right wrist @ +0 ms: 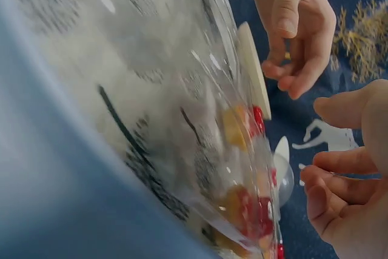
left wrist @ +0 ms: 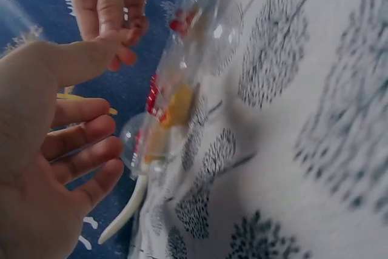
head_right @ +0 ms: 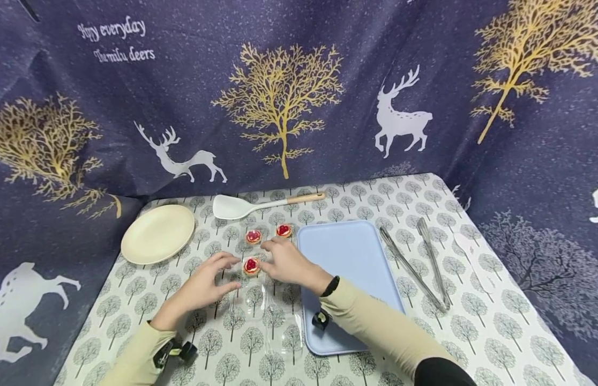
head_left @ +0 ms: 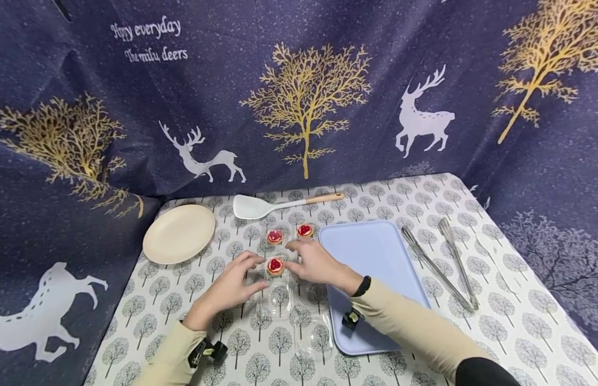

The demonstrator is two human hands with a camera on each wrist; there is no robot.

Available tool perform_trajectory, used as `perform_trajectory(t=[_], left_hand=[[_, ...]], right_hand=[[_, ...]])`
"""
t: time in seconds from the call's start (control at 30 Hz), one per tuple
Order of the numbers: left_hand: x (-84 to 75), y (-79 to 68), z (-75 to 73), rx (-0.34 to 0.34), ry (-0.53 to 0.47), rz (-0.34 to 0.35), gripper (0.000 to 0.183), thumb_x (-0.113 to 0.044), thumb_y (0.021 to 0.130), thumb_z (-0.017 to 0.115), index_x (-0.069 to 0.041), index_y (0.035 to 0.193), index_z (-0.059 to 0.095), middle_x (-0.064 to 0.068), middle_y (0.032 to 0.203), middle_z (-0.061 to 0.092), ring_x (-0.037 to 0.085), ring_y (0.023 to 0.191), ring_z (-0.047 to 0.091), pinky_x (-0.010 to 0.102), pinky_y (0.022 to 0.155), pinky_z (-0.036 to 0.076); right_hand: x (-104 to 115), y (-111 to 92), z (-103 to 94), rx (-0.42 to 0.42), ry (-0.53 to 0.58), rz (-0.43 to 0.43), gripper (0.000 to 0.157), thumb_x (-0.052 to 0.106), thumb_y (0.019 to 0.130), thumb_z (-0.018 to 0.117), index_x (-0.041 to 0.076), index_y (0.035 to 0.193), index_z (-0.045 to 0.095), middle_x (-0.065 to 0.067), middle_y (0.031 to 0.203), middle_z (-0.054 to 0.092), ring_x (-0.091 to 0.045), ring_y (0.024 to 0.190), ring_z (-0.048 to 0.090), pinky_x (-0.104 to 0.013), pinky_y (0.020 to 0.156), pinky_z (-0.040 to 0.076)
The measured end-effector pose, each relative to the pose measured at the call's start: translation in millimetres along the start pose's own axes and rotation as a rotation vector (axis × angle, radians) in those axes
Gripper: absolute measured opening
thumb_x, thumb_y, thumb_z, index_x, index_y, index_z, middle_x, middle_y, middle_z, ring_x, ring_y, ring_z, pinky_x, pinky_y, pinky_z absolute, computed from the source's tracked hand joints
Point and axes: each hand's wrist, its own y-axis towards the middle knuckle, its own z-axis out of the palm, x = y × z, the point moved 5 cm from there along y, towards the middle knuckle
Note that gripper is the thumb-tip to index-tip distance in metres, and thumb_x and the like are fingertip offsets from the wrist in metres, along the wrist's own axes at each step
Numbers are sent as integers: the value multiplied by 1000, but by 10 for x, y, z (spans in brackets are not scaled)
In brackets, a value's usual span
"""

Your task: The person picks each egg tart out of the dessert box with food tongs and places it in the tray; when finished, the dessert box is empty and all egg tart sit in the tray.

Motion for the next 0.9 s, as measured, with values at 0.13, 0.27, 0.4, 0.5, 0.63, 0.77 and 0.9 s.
perform_trajectory(t=[0.13, 0.27, 0.4, 0.5, 0.63, 0.77, 0.9], left_hand=[[91, 131, -14, -13, -6, -2, 56, -29, 79, 81, -3, 124, 62, 5, 121, 61, 26, 102, 63, 43, 89, 56], [186, 240, -27, -9, -6, -45, 52, -31, 81, 79, -5, 124, 62, 3, 120, 61, 23, 102, 61, 46, 89, 54], [275, 331, -39, -8, -8, -61, 52, -31, 81, 78, -5, 124, 63, 4, 118, 61, 23, 99, 61, 46, 88, 54], [331, 385, -36, -16, -32, -44, 52, -27, 80, 80, -2, 123, 62, 7, 118, 61, 25, 96, 63, 42, 85, 56], [406, 450, -27, -27, -56, -38, 53, -22, 79, 81, 0, 123, 62, 9, 116, 62, 28, 94, 64, 39, 82, 58], [452, 538, -24, -25, -60, -51, 55, -23, 79, 81, -1, 125, 61, 9, 120, 60, 29, 97, 63, 40, 83, 58], [487, 614, -30, -9, -55, -73, 56, -24, 80, 80, -2, 128, 59, 9, 126, 57, 30, 100, 62, 43, 84, 57]], right_hand=[[-113, 119, -32, -27, 19, 47, 46, 26, 88, 71, -4, 122, 61, -18, 116, 67, -30, 102, 65, -40, 90, 57], [-182, 220, -45, -51, 13, 60, 47, 26, 87, 73, -4, 121, 63, -17, 113, 69, -30, 100, 64, -41, 88, 56], [-250, 300, -21, -51, 16, 87, 45, 25, 86, 73, -3, 119, 64, -17, 112, 69, -29, 97, 65, -42, 87, 56], [-291, 340, -3, -43, 31, 121, 44, 25, 86, 73, -3, 119, 64, -17, 112, 68, -27, 88, 66, -39, 82, 57], [-329, 409, -2, -36, 31, 158, 45, 25, 86, 73, -1, 121, 64, -16, 113, 67, -25, 87, 65, -38, 82, 57], [-377, 490, -15, -30, 53, 208, 47, 25, 86, 73, -1, 124, 62, -16, 117, 67, -29, 97, 65, -41, 88, 56], [-419, 549, 7, 8, 61, 260, 50, 28, 88, 71, 1, 129, 59, -16, 121, 65, -30, 103, 65, -42, 90, 55]])
